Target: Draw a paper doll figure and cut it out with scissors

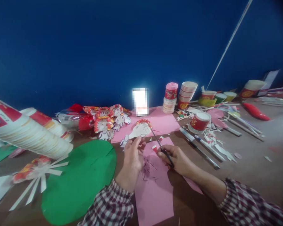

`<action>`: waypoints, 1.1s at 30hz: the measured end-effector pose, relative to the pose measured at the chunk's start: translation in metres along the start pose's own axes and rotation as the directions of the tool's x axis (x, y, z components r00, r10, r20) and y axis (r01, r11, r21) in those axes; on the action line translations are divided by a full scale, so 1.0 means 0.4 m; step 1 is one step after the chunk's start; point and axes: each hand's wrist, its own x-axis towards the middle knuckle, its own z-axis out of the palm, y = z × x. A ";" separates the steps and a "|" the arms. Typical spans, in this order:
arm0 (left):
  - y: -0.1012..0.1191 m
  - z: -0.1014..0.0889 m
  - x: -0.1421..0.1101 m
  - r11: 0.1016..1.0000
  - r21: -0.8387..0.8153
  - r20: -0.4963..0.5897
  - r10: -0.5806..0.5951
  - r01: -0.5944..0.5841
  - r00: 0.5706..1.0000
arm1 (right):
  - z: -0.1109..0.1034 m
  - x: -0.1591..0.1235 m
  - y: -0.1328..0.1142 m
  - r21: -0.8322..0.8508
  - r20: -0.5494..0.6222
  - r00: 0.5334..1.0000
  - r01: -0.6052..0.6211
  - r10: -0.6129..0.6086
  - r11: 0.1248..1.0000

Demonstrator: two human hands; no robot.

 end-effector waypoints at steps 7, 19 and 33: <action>0.013 0.000 0.006 0.997 -0.063 0.022 0.036 -0.034 0.999 | -0.005 0.004 0.000 0.007 0.036 0.999 -0.039 0.039 0.999; 0.036 -0.008 0.021 0.998 -0.062 0.018 0.006 -0.005 1.000 | -0.008 -0.018 -0.014 -0.301 0.207 0.978 0.033 0.032 0.953; 0.024 0.010 -0.017 0.998 0.004 0.099 -0.061 0.061 0.993 | -0.007 -0.012 -0.026 -0.183 0.185 0.979 -0.056 0.091 0.982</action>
